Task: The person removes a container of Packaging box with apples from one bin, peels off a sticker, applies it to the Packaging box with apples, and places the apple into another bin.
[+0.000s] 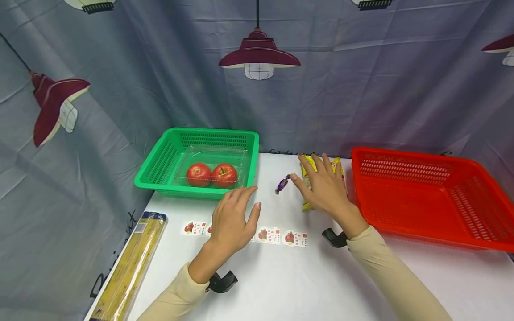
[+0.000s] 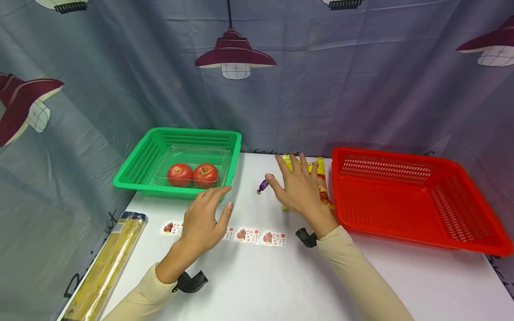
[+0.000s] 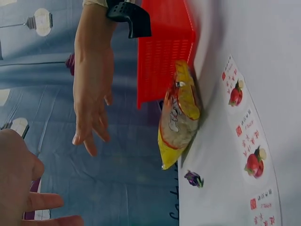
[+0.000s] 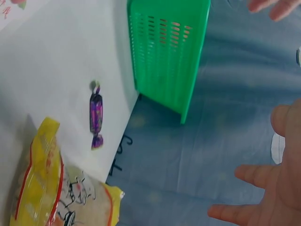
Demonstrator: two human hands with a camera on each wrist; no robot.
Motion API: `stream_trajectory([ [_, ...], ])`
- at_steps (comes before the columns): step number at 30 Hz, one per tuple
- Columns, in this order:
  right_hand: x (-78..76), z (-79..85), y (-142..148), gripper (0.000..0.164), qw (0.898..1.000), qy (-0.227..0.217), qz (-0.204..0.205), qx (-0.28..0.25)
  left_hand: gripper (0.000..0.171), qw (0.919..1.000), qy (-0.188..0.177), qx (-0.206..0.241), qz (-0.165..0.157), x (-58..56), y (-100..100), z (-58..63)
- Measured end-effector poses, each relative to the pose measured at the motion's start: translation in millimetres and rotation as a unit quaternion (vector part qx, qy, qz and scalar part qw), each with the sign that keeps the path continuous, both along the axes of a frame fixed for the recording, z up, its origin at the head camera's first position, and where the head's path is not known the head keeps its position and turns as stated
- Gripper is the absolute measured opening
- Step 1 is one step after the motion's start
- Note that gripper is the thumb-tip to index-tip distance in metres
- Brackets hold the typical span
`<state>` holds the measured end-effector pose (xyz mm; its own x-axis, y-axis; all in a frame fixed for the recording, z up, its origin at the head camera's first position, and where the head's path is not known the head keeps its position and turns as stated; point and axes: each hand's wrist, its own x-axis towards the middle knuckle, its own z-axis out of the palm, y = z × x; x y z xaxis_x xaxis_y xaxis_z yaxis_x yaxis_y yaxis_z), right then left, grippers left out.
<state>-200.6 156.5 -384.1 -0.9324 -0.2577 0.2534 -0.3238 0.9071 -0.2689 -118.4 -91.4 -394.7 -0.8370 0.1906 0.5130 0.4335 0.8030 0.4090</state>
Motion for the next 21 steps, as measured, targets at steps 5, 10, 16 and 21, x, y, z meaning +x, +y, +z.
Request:
stream_trajectory([
  [5, -1.7, -0.2, -10, 0.072, 1.0, 0.001, 0.011, -0.012, 0.034, 0.9995, 0.013, 0.025, 0.014, 2.7, -14, -5.9],
  [10, -2.2, 0.0, -22, 0.072, 1.0, -0.007, 0.019, -0.009, 0.029, 0.998, 0.002, 0.052, 0.035, 4.2, -29, -15.0],
  [16, -2.8, 2.8, -37, 0.073, 0.999, -0.015, 0.029, 0.007, 0.023, 0.9859, -0.084, 0.138, 0.044, 5.0, -45, -24.7],
  [21, -3.7, 3.6, -47, 0.074, 0.999, -0.005, 0.043, 0.013, 0.024, 0.9608, -0.166, 0.217, 0.045, 0.3, -53, -28.3],
])
